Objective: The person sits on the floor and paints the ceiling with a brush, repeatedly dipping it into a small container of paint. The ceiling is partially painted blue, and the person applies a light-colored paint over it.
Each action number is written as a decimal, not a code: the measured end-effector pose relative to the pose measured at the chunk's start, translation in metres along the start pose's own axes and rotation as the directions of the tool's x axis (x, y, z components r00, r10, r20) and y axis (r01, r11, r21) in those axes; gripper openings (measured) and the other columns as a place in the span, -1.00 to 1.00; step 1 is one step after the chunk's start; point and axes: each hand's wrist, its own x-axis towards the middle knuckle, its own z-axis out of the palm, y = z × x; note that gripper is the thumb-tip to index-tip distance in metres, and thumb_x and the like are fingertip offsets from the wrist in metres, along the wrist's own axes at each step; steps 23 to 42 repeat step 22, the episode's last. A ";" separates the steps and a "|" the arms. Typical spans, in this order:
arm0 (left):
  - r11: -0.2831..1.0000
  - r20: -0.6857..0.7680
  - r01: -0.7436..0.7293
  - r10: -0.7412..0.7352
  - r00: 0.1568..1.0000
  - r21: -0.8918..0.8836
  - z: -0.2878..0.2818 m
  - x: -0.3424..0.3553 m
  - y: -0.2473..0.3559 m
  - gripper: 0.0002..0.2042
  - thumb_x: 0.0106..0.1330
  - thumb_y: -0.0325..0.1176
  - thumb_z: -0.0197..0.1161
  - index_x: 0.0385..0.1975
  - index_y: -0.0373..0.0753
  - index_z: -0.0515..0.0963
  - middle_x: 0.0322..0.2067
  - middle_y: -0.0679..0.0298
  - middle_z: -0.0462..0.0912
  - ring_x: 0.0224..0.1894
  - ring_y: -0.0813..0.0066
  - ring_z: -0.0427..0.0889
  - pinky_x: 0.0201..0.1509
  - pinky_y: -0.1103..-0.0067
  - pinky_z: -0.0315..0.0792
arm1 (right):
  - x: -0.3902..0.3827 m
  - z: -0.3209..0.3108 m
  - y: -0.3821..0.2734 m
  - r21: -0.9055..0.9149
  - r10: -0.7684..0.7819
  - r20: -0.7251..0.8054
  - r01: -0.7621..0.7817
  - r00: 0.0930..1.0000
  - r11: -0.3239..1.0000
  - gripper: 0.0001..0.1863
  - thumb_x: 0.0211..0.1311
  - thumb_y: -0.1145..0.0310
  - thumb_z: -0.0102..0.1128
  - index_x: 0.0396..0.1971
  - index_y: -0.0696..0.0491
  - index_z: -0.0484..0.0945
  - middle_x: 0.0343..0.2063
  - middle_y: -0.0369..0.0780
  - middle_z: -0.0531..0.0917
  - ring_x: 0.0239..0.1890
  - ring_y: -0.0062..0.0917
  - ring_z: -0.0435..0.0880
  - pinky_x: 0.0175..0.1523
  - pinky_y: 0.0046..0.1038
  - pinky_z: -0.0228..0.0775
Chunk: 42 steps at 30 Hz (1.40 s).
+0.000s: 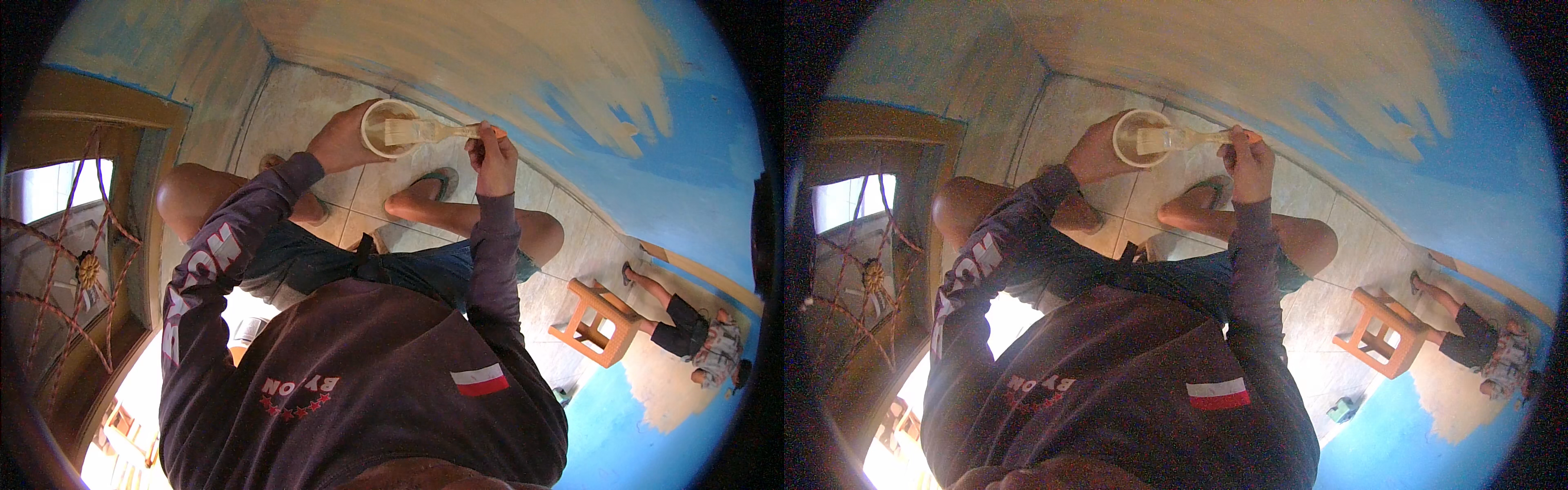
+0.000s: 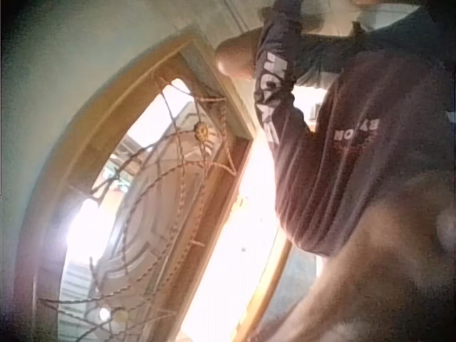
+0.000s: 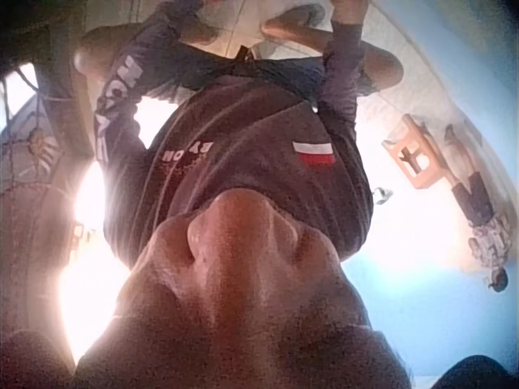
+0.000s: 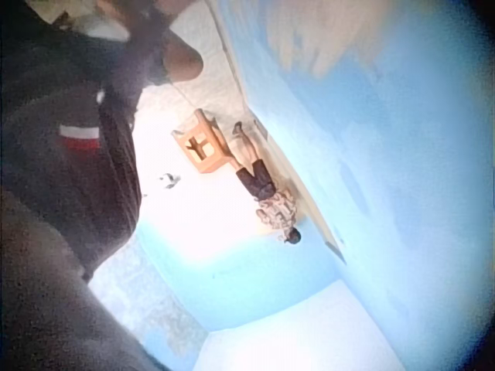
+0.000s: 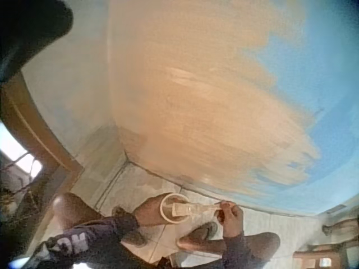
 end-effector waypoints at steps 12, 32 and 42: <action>0.995 -0.090 0.095 -0.095 0.991 -0.003 0.001 -0.006 -0.039 -0.28 0.00 -0.17 0.58 0.18 -0.22 0.42 0.07 0.10 0.61 0.12 0.21 0.61 0.19 0.37 0.50 | 0.006 -0.021 0.029 -0.465 0.205 0.359 -0.016 0.911 0.885 -0.78 0.39 0.28 0.22 -0.16 0.13 0.65 -0.48 -0.33 0.67 -0.56 -0.78 0.45 -0.51 -0.66 0.25; 0.976 -0.180 0.210 -0.215 0.960 -0.049 -0.011 -0.017 -0.054 -0.28 -0.02 -0.21 0.61 0.17 -0.19 0.42 0.08 0.14 0.63 0.12 0.27 0.63 0.20 0.38 0.50 | 0.024 0.001 0.062 -0.479 0.204 0.539 0.097 0.817 0.873 -0.73 0.44 0.32 0.07 0.02 0.12 0.56 -0.42 -0.27 0.69 -0.50 -0.66 0.53 -0.36 -0.53 0.43; 0.976 -0.180 0.210 -0.215 0.960 -0.049 -0.011 -0.017 -0.054 -0.28 -0.02 -0.21 0.61 0.17 -0.19 0.42 0.08 0.14 0.63 0.12 0.27 0.63 0.20 0.38 0.50 | 0.024 0.001 0.062 -0.479 0.204 0.539 0.097 0.817 0.873 -0.73 0.44 0.32 0.07 0.02 0.12 0.56 -0.42 -0.27 0.69 -0.50 -0.66 0.53 -0.36 -0.53 0.43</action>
